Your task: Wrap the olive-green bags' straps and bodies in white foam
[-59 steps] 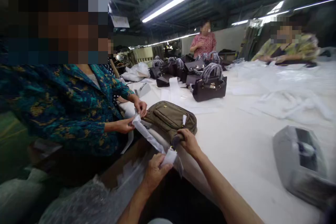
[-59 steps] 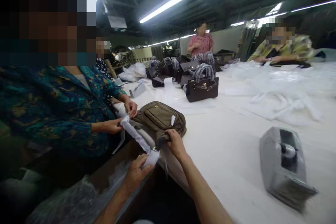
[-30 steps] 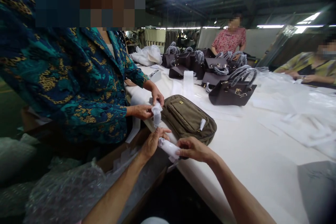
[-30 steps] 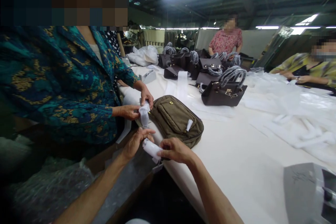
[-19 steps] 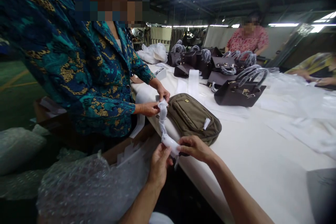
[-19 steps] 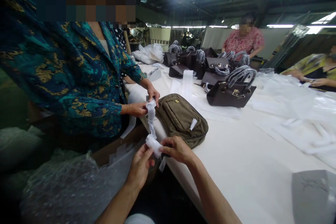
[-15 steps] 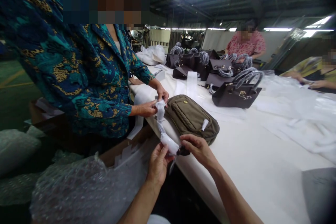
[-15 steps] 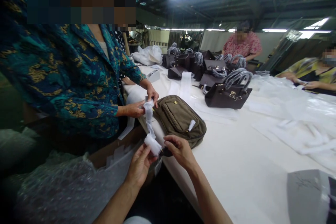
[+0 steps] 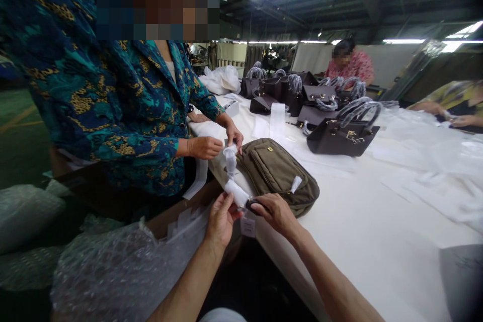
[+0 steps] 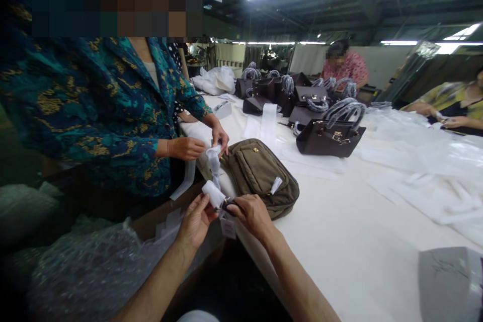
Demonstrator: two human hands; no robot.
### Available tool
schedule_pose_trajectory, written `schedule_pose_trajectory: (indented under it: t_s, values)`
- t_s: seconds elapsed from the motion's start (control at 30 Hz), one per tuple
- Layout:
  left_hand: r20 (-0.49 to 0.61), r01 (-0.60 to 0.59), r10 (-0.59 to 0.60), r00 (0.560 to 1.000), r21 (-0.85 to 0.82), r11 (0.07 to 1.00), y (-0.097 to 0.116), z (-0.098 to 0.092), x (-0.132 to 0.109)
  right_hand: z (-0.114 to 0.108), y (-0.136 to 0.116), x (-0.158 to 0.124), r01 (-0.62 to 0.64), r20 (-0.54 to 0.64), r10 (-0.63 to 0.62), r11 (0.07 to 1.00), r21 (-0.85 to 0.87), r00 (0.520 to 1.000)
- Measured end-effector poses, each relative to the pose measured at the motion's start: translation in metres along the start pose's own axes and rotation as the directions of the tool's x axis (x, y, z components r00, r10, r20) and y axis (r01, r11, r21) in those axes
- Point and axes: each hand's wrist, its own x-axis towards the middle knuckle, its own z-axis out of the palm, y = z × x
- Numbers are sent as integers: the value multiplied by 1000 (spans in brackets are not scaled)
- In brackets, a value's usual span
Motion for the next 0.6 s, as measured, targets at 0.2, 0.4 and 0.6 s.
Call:
schedule_pose_trajectory:
  t_s: [0.2, 0.4, 0.6]
  values:
    - [44, -53, 48, 998, 115, 992, 2, -5, 9, -2, -13, 20, -104, 8, 120, 824, 557, 993]
    - [25, -216, 217, 976, 268, 939, -4, -12, 3, 3, -28, 29, -172, 227, -19, 591, 788, 974]
    - [398, -542, 392, 829, 743, 392, 22, -26, -3, 31, -28, 29, -147, 104, 104, 724, 674, 989]
